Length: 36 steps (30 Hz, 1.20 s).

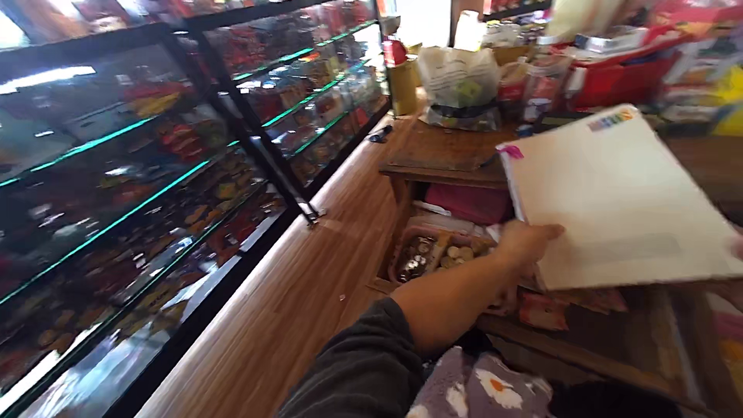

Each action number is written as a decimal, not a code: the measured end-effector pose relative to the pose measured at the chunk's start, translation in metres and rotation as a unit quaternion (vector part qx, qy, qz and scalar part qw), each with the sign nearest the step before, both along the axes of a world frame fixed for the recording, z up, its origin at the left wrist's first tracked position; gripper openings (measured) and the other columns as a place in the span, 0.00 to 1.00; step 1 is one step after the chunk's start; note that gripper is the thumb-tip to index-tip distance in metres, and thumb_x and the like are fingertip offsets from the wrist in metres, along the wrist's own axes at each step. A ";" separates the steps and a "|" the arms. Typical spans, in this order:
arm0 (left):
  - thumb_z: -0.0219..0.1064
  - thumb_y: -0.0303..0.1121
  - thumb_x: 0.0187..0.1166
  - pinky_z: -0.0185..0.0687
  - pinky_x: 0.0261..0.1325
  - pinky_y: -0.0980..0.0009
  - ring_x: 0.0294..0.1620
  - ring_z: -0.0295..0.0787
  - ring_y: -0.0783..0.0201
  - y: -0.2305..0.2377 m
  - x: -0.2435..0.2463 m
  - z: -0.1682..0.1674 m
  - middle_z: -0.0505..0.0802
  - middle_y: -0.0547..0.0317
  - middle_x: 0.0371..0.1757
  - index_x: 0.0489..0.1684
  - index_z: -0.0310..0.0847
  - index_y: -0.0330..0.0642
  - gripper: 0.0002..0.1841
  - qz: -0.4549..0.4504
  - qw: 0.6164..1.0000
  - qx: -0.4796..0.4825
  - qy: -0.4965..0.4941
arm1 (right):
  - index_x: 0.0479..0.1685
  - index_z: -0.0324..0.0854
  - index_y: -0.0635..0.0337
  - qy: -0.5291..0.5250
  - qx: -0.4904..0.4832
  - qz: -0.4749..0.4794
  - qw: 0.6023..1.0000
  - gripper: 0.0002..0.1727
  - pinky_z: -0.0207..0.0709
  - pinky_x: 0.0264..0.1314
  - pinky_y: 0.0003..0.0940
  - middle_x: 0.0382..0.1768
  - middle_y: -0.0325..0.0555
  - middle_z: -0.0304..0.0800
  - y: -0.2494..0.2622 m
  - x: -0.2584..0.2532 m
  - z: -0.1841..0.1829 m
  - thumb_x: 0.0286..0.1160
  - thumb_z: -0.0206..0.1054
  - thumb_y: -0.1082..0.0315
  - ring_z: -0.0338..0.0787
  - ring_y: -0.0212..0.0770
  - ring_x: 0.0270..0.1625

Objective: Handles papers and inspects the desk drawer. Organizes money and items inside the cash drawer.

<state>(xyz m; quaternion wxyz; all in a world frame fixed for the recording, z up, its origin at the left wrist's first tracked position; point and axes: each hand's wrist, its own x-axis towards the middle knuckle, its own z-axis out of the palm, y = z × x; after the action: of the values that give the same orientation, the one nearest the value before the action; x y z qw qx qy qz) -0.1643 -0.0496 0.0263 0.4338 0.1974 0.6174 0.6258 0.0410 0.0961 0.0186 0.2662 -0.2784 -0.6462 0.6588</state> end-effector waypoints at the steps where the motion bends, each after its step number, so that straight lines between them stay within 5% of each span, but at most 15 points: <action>1: 0.67 0.28 0.82 0.88 0.52 0.64 0.44 0.90 0.62 0.000 -0.001 -0.001 0.90 0.45 0.46 0.59 0.76 0.25 0.15 0.002 1.000 0.003 0.004 | 0.83 0.57 0.54 -0.032 -0.001 -0.021 0.999 0.29 0.92 0.45 0.32 0.54 0.39 0.87 0.000 -0.002 -0.002 0.83 0.53 0.59 0.93 0.32 0.47; 5: 0.67 0.30 0.83 0.91 0.47 0.60 0.42 0.92 0.59 0.004 -0.001 -0.014 0.92 0.49 0.44 0.61 0.76 0.33 0.14 -0.006 0.999 0.039 -0.009 | 0.82 0.66 0.59 -0.019 -0.050 -0.119 0.991 0.25 0.89 0.48 0.39 0.56 0.53 0.87 -0.012 -0.018 0.004 0.87 0.58 0.73 0.91 0.40 0.46; 9: 0.58 0.36 0.90 0.93 0.50 0.54 0.50 0.94 0.56 0.003 0.002 -0.009 0.92 0.49 0.53 0.72 0.70 0.42 0.17 -0.036 0.996 0.070 -0.047 | 0.84 0.67 0.55 0.082 -0.131 -0.165 0.974 0.27 0.89 0.48 0.44 0.59 0.56 0.88 -0.016 -0.025 -0.004 0.85 0.60 0.71 0.92 0.47 0.49; 15: 0.59 0.26 0.87 0.93 0.48 0.57 0.45 0.94 0.57 0.000 0.012 -0.003 0.92 0.47 0.49 0.68 0.70 0.36 0.15 -0.048 0.999 0.016 0.017 | 0.85 0.65 0.54 0.100 -0.113 -0.165 0.975 0.27 0.89 0.43 0.46 0.59 0.58 0.87 -0.040 -0.009 -0.006 0.87 0.59 0.68 0.92 0.50 0.47; 19: 0.56 0.23 0.87 0.93 0.47 0.59 0.44 0.94 0.60 -0.005 0.024 -0.003 0.92 0.51 0.47 0.66 0.69 0.39 0.13 -0.050 0.998 0.049 0.009 | 0.81 0.70 0.61 0.045 0.025 -0.132 0.990 0.29 0.89 0.51 0.43 0.58 0.54 0.89 -0.044 0.037 0.008 0.95 0.45 0.49 0.93 0.44 0.51; 22: 0.54 0.25 0.89 0.93 0.49 0.58 0.46 0.95 0.60 -0.009 0.023 -0.001 0.93 0.51 0.48 0.64 0.71 0.39 0.11 -0.045 0.996 0.080 0.005 | 0.75 0.78 0.60 -0.118 0.224 -0.284 0.925 0.27 0.82 0.71 0.48 0.64 0.53 0.90 -0.015 0.086 0.008 0.94 0.49 0.50 0.91 0.46 0.65; 24: 0.54 0.25 0.89 0.93 0.50 0.57 0.48 0.94 0.60 -0.010 0.021 0.001 0.92 0.51 0.49 0.65 0.70 0.40 0.11 -0.033 0.995 0.093 0.008 | 0.85 0.67 0.60 -0.270 0.288 -0.337 0.855 0.32 0.69 0.79 0.63 0.76 0.63 0.78 0.005 0.118 -0.005 0.87 0.62 0.54 0.78 0.63 0.78; 26: 0.54 0.26 0.89 0.93 0.50 0.58 0.48 0.94 0.60 -0.011 0.018 0.001 0.92 0.53 0.50 0.65 0.70 0.41 0.11 -0.029 0.994 0.103 0.015 | 0.95 0.50 0.55 -0.383 0.277 -0.315 0.823 0.48 0.59 0.78 0.78 0.86 0.73 0.59 0.017 0.135 -0.032 0.75 0.74 0.61 0.61 0.78 0.85; 30: 0.53 0.26 0.90 0.93 0.51 0.58 0.49 0.94 0.61 -0.010 0.019 -0.001 0.92 0.53 0.51 0.66 0.69 0.43 0.11 -0.013 0.994 0.107 0.018 | 0.99 0.34 0.40 -0.500 0.276 -0.229 0.788 0.63 0.47 0.79 0.84 0.95 0.68 0.32 0.025 0.135 -0.086 0.66 0.81 0.60 0.37 0.77 0.93; 36: 0.53 0.26 0.89 0.92 0.53 0.54 0.51 0.93 0.58 -0.014 0.016 0.004 0.91 0.54 0.52 0.64 0.68 0.45 0.11 -0.002 0.991 0.129 0.027 | 0.99 0.29 0.43 -0.529 0.266 -0.205 0.779 0.68 0.43 0.78 0.88 0.95 0.69 0.26 0.030 0.131 -0.083 0.62 0.83 0.61 0.32 0.78 0.93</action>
<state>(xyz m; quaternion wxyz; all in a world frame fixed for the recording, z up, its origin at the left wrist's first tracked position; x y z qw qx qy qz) -0.1487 -0.0635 0.0299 0.3891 0.2694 0.5423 0.6943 0.1722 0.1256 -0.0646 0.0745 -0.6268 -0.7630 0.1394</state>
